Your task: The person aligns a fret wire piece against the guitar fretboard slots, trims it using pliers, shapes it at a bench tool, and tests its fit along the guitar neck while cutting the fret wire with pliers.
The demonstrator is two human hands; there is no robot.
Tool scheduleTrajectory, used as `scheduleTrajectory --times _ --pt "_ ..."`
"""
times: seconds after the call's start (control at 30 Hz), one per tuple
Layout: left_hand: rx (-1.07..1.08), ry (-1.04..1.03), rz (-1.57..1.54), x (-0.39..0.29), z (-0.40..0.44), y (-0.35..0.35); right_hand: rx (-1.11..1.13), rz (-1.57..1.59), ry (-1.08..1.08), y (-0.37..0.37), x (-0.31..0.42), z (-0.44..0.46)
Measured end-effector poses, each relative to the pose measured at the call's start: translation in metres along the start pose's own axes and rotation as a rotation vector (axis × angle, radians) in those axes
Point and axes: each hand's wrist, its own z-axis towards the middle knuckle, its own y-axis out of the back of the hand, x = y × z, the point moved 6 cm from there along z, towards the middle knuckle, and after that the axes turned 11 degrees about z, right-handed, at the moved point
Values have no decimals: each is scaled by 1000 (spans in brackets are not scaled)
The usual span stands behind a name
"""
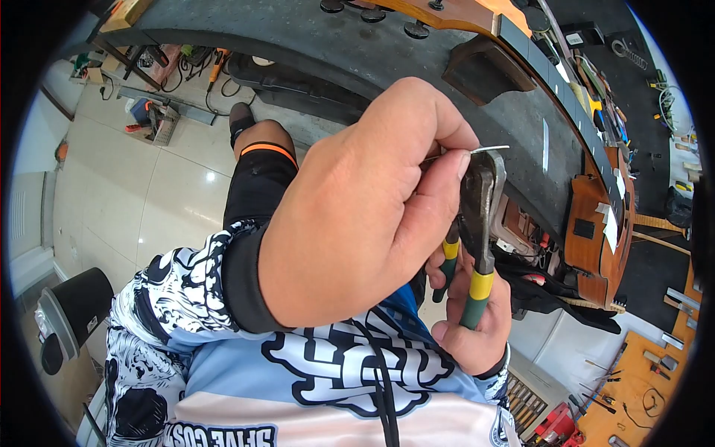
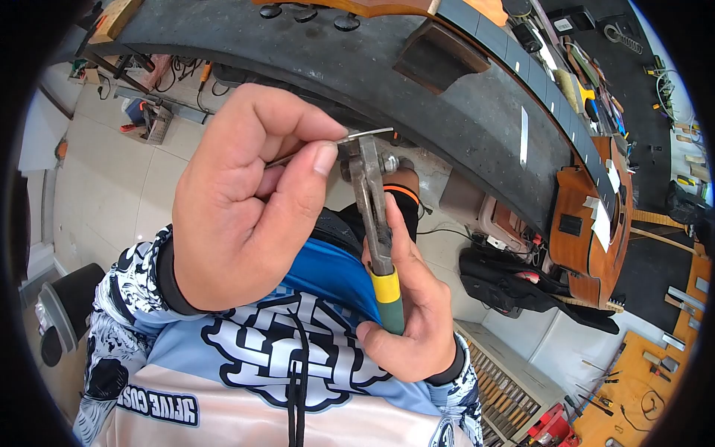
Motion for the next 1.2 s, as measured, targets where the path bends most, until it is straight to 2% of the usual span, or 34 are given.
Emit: scheduleTrajectory --times 0.77,0.83,1.2 --pt "-13 -20 74 8 0 1 65 -44 -39 -2 5 4" --pt "-16 -29 86 8 0 1 13 15 23 0 3 3" --pt "3 -26 144 10 0 0 -34 33 -22 1 3 2"
